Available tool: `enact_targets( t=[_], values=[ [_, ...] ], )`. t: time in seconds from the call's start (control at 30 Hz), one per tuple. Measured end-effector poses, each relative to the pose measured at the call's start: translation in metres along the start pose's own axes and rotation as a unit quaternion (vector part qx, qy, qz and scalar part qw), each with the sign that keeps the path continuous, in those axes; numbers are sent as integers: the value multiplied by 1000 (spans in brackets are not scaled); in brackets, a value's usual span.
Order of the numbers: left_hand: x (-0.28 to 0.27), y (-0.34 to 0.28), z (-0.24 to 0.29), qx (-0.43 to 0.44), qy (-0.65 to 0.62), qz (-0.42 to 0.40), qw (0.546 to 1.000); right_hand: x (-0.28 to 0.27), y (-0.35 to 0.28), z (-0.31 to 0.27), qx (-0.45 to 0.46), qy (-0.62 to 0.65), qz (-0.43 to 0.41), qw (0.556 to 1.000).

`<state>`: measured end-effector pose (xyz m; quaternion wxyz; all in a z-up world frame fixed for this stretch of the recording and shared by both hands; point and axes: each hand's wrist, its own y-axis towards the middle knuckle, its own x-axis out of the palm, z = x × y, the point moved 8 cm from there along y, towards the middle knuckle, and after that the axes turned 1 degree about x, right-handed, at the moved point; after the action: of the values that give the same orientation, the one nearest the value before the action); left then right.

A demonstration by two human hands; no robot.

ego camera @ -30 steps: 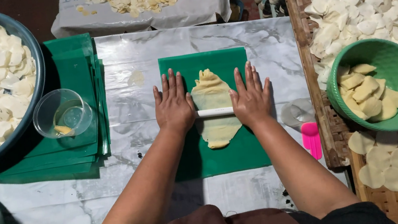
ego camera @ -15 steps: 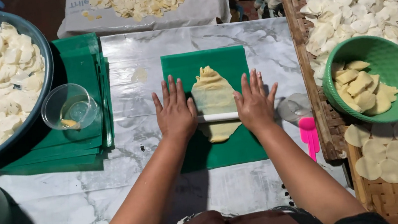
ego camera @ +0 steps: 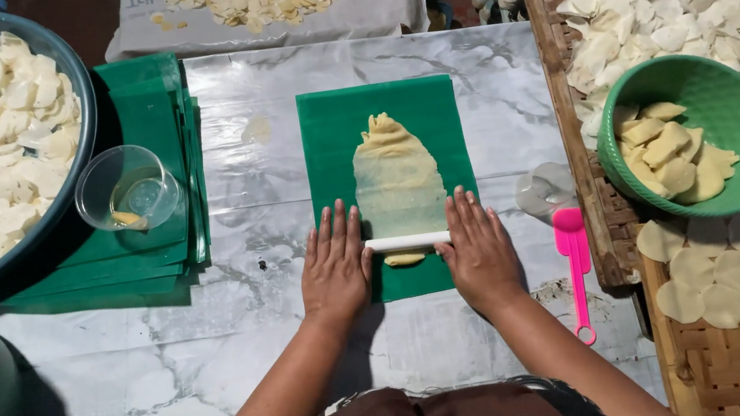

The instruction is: Flattening small pieces of dough using a rolling pin on a plastic sheet to create thin crackers.

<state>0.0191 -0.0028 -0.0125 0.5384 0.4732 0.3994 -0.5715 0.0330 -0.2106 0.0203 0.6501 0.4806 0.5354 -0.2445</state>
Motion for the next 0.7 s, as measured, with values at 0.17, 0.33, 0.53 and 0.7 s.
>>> enact_targets(
  t=[0.17, 0.33, 0.53, 0.7],
  values=[
    [-23, -13, 1, 32, -67, 105, 992, 12, -18, 13, -18, 66, 28, 997],
    [-41, -30, 13, 113, -108, 253, 955, -5, -20, 31, 65, 93, 79, 990],
    [6, 0, 27, 192, -75, 180, 962, -37, -9, 43, 146, 147, 85, 975],
    [-2, 20, 8, 3, -129, 161, 978, -52, -5, 42, 121, 157, 112, 974]
  ],
)
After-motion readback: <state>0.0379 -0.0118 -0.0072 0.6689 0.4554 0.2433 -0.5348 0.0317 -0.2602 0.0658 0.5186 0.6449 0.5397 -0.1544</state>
